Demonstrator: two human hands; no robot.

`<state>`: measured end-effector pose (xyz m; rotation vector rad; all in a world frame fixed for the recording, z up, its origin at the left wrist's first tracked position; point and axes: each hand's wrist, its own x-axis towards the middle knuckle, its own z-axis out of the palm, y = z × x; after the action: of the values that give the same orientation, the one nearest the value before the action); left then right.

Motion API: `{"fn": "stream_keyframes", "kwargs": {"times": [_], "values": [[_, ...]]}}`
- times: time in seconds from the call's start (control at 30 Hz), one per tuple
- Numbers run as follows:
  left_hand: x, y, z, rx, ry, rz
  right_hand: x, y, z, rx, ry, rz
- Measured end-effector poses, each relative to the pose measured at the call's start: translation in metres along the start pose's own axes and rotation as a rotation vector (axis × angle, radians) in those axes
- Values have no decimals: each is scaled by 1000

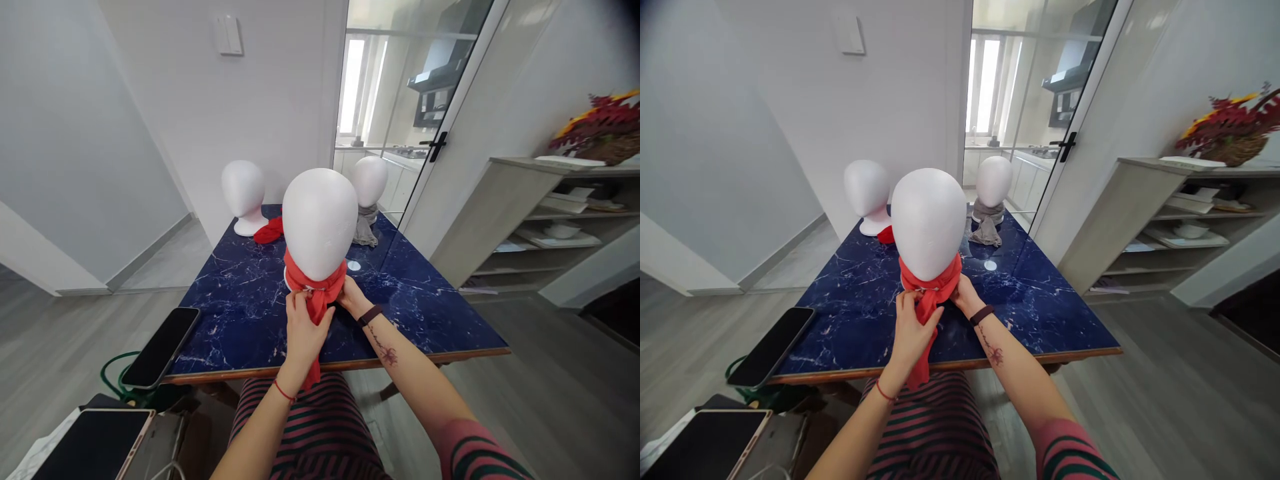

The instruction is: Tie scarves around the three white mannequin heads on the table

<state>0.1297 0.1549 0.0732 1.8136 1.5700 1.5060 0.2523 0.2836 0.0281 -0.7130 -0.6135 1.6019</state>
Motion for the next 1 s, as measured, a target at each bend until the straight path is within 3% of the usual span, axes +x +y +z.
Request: {"fn": "stream_keyframes", "kwargs": {"times": [0.13,0.27,0.47,0.63,0.73,0.87,1.0], "values": [[6,3,13,47,88,-1,-6,-2,4,28,-25,44],[10,4,13,-16,189,30,-9,-3,7,45,-27,61],[23,-5,11,93,89,110,-7,-1,8,82,35,81],[31,-11,8,336,92,287,-8,0,8,97,13,101],[36,-12,-1,460,-11,379,-6,1,4,95,31,103],[43,-11,-13,489,-104,377,-2,2,-2,86,76,112],[47,-16,-17,458,-149,505,-2,3,1,103,50,116]]}}
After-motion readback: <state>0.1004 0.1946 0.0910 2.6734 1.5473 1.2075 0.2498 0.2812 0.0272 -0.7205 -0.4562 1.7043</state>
